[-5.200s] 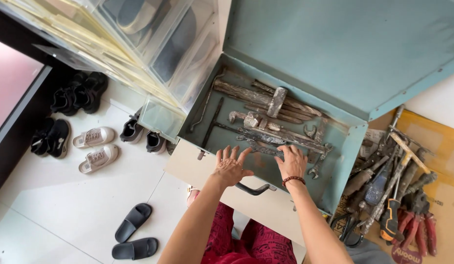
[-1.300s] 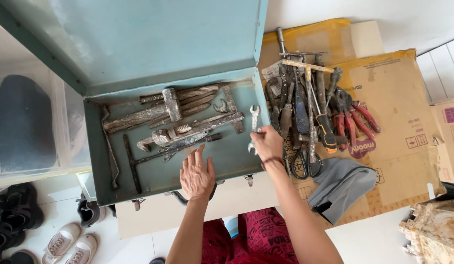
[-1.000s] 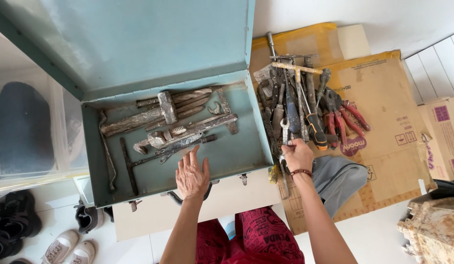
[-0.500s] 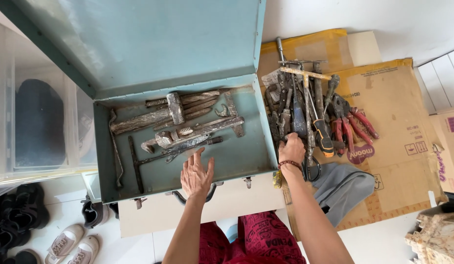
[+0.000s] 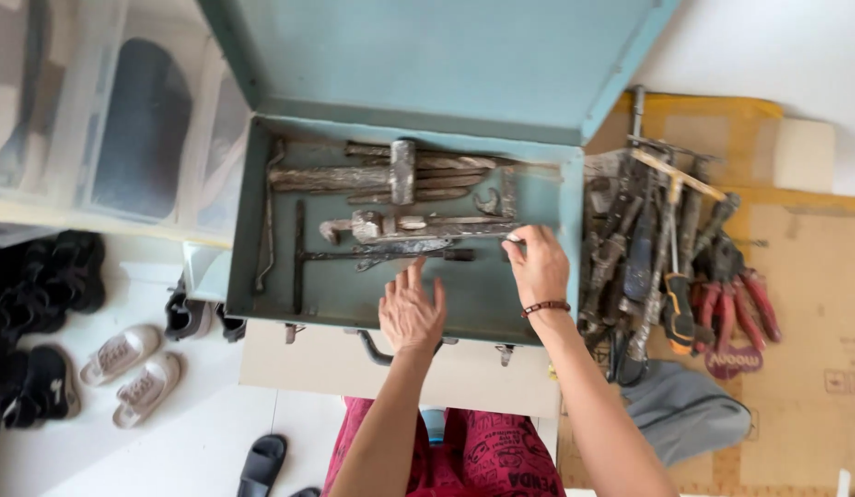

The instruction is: Sorting and organizing various hand tools in a metal toolbox.

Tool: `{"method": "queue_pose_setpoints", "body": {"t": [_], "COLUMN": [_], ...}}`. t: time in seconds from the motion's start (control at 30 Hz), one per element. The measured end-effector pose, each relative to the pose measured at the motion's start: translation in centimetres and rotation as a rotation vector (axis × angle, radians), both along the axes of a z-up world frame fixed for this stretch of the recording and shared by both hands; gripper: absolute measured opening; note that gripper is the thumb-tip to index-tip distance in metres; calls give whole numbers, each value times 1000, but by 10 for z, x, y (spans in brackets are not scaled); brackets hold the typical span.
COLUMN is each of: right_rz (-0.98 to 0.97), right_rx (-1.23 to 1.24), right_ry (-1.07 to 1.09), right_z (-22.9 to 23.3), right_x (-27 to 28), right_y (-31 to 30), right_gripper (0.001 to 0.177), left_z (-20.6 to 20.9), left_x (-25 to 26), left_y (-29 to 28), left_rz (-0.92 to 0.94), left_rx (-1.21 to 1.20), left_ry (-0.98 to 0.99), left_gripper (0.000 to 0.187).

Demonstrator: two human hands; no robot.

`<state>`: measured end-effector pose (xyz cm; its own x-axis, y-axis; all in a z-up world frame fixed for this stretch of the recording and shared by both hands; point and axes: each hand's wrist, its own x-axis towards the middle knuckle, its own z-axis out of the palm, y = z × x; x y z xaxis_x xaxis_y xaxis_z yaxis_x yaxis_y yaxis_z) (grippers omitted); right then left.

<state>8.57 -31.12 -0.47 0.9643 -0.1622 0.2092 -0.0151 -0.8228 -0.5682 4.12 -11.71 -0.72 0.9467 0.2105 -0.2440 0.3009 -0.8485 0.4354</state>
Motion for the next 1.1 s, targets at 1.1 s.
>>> {"method": "queue_pose_setpoints", "body": {"t": [1.1], "right_rz": [265], "right_rx": [-393], "right_ry": [347], "right_z": [-67], "right_x": [55], "right_y": [62], "right_gripper": [64], "left_z": [-2], "left_x": [-6], "left_y": [14], "left_rz": [17], "left_rx": [-163], "left_ry": [-124], "left_gripper": [45]}}
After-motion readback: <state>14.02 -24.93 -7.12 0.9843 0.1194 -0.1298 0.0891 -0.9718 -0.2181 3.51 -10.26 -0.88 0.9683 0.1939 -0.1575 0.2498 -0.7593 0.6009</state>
